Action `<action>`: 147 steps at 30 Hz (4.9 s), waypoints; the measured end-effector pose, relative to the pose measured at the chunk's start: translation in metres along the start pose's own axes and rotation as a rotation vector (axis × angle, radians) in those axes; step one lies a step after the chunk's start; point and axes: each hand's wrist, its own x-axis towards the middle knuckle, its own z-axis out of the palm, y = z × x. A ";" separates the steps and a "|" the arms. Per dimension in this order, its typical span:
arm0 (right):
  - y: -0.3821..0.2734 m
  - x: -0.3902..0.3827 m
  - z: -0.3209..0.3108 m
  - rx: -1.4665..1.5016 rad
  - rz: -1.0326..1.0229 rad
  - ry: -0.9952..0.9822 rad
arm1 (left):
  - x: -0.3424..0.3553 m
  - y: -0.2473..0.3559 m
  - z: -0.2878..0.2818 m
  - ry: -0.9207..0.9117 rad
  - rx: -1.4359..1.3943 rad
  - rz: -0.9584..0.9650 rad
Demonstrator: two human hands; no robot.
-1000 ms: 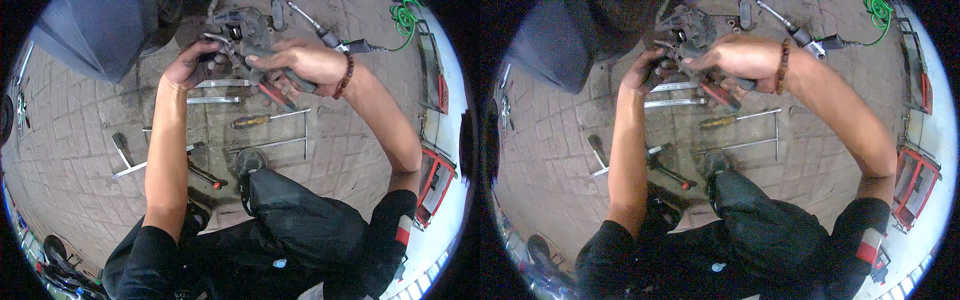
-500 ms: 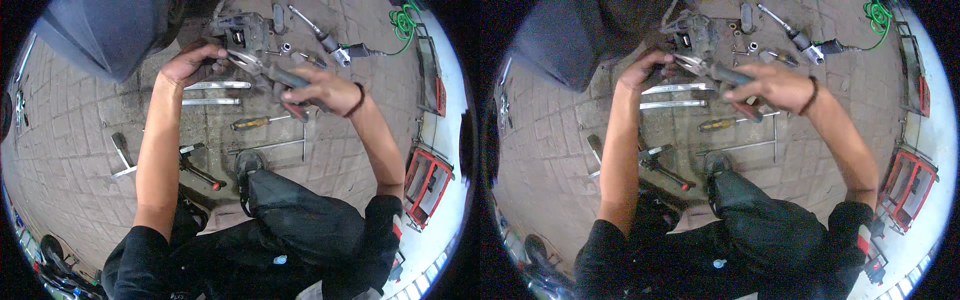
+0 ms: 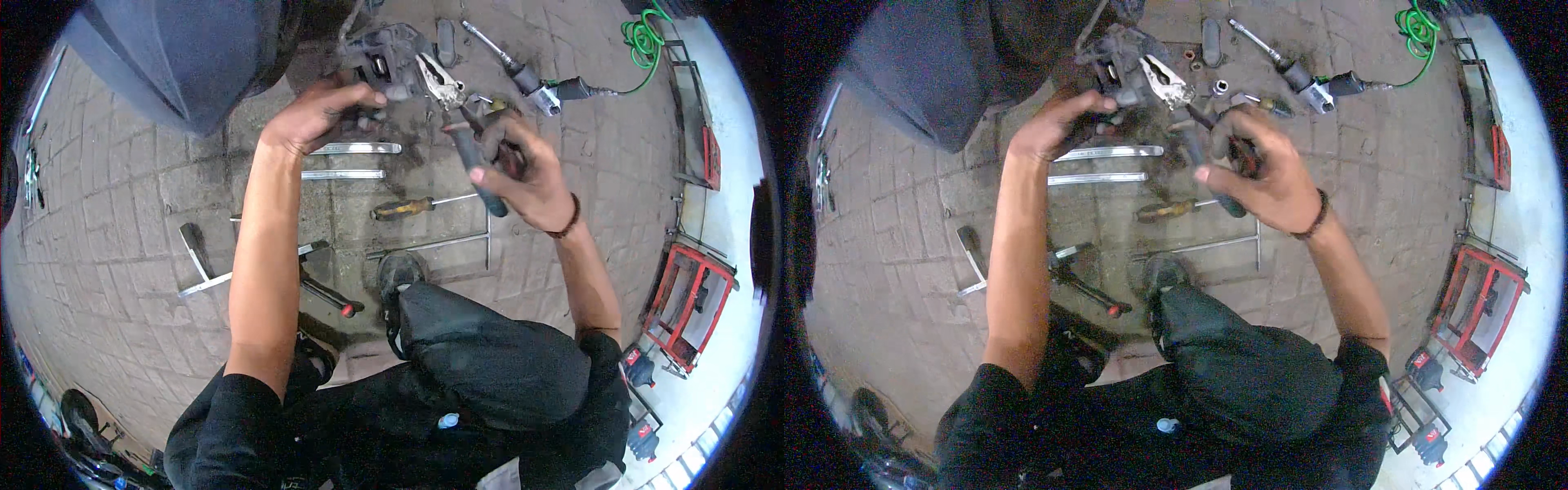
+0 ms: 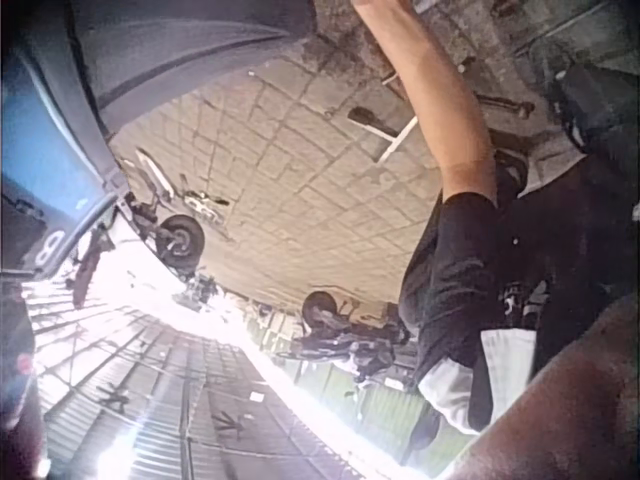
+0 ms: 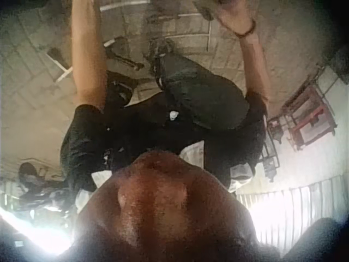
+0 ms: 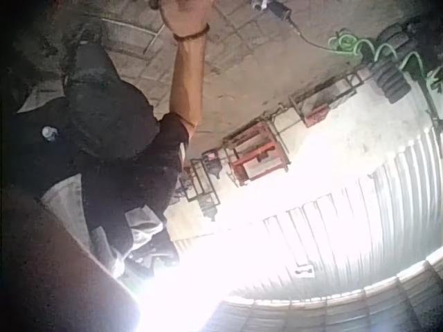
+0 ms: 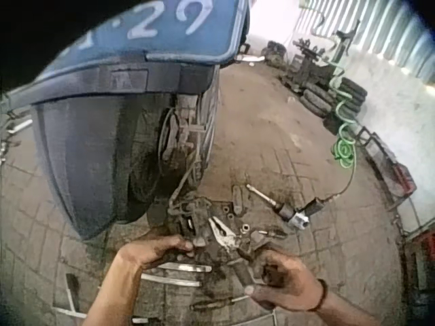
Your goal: The person uses a T-handle wrench and a large adjustable wrench to loosen and remove parts from the rear wheel area of a scooter, then handles the brake caliper assembly by hand and with pliers to remove the brake pads and a spring, and finally cleans the brake pads with a file.
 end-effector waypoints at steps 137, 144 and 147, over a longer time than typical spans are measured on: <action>0.078 0.061 -0.016 1.233 0.567 -0.400 | 0.080 -0.021 0.031 0.408 0.138 0.443; 0.097 0.064 -0.001 1.218 0.559 -0.367 | 0.074 -0.008 0.031 0.296 0.373 0.433; 0.079 0.073 0.005 1.177 0.546 -0.353 | 0.088 -0.024 0.006 0.326 0.194 0.537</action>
